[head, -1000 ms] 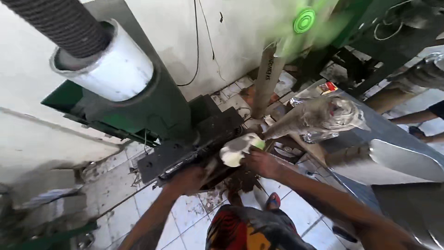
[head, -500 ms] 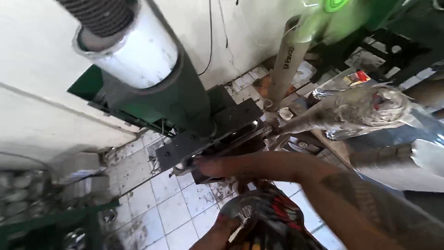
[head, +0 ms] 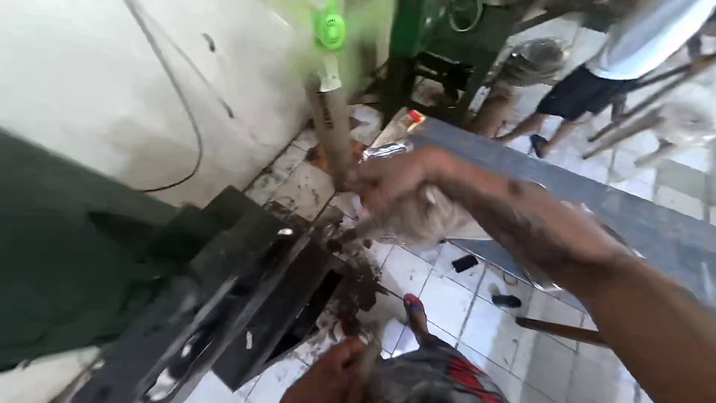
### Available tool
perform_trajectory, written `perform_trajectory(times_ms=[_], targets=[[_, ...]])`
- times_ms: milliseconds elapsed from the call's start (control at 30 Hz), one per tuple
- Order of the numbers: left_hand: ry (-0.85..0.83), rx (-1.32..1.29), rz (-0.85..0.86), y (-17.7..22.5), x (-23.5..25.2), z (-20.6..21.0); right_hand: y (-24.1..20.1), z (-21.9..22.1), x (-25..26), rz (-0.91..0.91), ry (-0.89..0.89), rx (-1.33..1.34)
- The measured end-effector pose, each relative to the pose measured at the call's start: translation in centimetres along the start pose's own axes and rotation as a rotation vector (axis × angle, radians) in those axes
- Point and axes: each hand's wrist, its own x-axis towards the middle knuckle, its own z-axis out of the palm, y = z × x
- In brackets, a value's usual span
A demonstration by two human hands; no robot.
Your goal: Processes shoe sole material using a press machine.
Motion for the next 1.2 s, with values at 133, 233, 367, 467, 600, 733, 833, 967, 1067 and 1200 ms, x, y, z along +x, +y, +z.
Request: perform_trajectory(times_ms=[133, 233, 367, 467, 600, 733, 833, 967, 1067, 1200], targets=[[0.167, 0.325, -0.119, 5.9, 13.0, -3.0, 25.8, 16.8, 6.2, -0.415, -0.071, 0.042], [0.047, 0.683, -0.1, 13.0, 24.6, -3.6, 34.5, 27.5, 4.9, 0.004, -0.086, 0.132], [-0.036, 0.969, 0.005, 17.1, 37.9, -4.4, 42.0, 38.8, 7.5, 0.258, -0.014, 0.123], [-0.115, 1.079, 0.099, 17.5, 43.8, -5.5, 43.6, 38.5, 8.8, 0.247, -0.06, 0.15], [-0.161, 1.106, 0.018, 16.1, 46.1, -6.3, 45.5, 39.8, 9.6, 0.265, -0.079, 0.228], [-0.134, 1.006, 0.011, 15.0, 46.0, -6.8, 45.1, 40.1, 9.3, 0.239, -0.026, 0.235], [-0.166, 0.827, 0.094, 15.4, 45.6, -6.9, 43.0, 37.9, 7.2, 0.253, 0.012, 0.246], [-0.225, 0.864, 0.16, 15.7, 44.2, -6.3, 37.6, 36.1, 5.3, 0.295, 0.263, 0.54], [-0.188, 0.886, 0.135, 16.2, 44.3, -6.0, 28.6, 27.0, 1.3, -0.261, 1.069, 0.68], [-0.212, 0.907, 0.225, 18.8, 40.0, -5.0, 17.5, 10.6, -10.3, -1.018, 1.567, 0.664]])
